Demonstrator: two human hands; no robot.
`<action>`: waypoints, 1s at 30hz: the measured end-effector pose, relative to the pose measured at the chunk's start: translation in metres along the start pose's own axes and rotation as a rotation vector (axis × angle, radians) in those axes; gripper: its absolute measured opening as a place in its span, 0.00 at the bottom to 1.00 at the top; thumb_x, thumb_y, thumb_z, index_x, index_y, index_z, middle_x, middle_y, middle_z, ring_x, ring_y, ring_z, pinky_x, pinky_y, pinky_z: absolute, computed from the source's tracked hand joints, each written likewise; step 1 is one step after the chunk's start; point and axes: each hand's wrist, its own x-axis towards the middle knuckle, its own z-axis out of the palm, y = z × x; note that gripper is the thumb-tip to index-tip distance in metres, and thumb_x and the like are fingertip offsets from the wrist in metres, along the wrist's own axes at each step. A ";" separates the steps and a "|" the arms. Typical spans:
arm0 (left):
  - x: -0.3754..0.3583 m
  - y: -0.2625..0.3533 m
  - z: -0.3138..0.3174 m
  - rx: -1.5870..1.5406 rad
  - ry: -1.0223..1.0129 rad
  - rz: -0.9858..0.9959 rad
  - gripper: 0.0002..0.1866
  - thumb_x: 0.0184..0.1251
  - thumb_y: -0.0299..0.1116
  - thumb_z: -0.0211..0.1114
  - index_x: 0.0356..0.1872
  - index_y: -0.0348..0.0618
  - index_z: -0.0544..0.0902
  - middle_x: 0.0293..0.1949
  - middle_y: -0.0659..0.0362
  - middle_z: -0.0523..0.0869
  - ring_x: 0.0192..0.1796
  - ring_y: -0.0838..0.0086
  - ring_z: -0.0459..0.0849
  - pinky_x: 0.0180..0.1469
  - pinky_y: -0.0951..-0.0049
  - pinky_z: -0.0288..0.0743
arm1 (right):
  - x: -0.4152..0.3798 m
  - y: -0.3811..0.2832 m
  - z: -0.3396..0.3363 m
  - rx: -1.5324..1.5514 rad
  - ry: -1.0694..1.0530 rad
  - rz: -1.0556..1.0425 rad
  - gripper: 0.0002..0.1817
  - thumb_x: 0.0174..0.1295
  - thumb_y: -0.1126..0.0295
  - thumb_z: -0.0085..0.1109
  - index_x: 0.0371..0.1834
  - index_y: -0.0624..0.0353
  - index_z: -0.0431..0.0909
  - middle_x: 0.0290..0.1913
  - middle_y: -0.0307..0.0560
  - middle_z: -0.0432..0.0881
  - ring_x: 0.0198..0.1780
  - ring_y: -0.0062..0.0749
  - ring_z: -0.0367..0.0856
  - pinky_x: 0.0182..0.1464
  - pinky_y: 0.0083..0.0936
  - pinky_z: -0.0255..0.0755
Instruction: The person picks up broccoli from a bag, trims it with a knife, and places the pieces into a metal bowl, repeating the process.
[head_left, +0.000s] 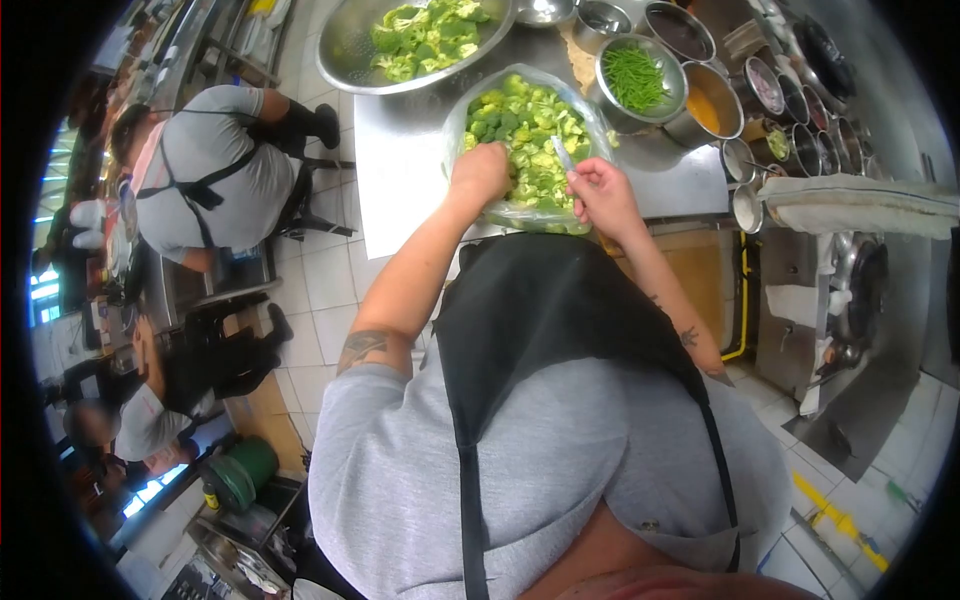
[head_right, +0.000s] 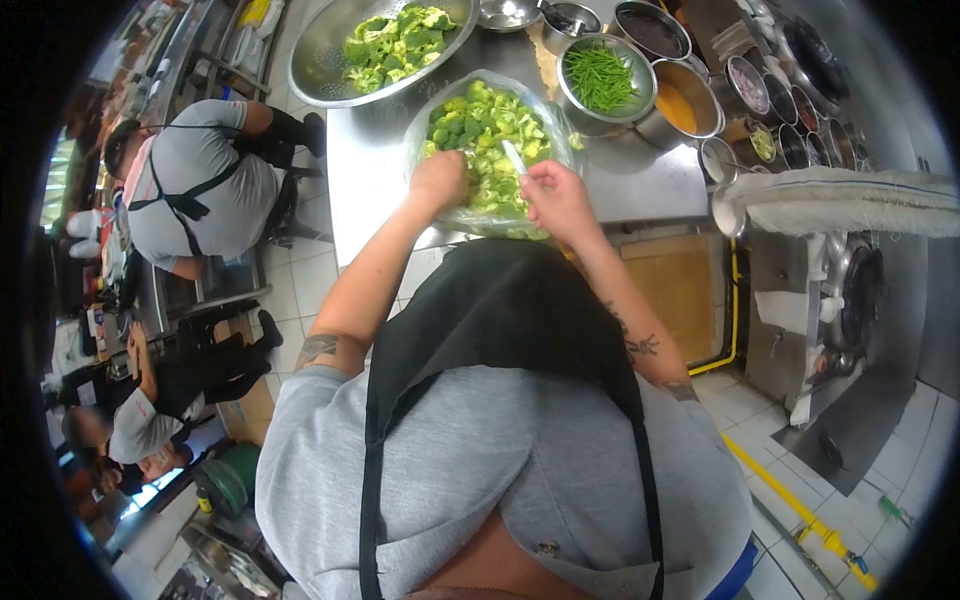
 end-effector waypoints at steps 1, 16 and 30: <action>-0.002 0.000 0.001 -0.006 0.007 0.008 0.14 0.62 0.28 0.69 0.49 0.37 0.87 0.50 0.43 0.91 0.51 0.50 0.91 0.54 0.56 0.86 | 0.000 0.001 0.000 0.010 -0.007 -0.006 0.13 0.75 0.64 0.65 0.52 0.63 0.77 0.38 0.45 0.85 0.24 0.17 0.78 0.23 0.18 0.73; -0.038 -0.003 0.007 -1.652 -0.208 0.178 0.12 0.73 0.24 0.71 0.51 0.41 0.77 0.45 0.56 0.88 0.52 0.66 0.92 0.49 0.72 0.88 | -0.007 -0.005 0.005 -0.044 -0.066 -0.084 0.08 0.78 0.68 0.61 0.50 0.61 0.77 0.37 0.39 0.84 0.28 0.14 0.77 0.28 0.14 0.70; -0.049 0.011 -0.004 -1.388 0.034 0.286 0.24 0.70 0.23 0.73 0.67 0.34 0.81 0.36 0.65 0.83 0.38 0.81 0.84 0.44 0.78 0.83 | -0.030 -0.040 0.012 -0.507 0.147 -0.587 0.14 0.70 0.72 0.64 0.56 0.64 0.86 0.41 0.58 0.91 0.38 0.42 0.92 0.42 0.33 0.82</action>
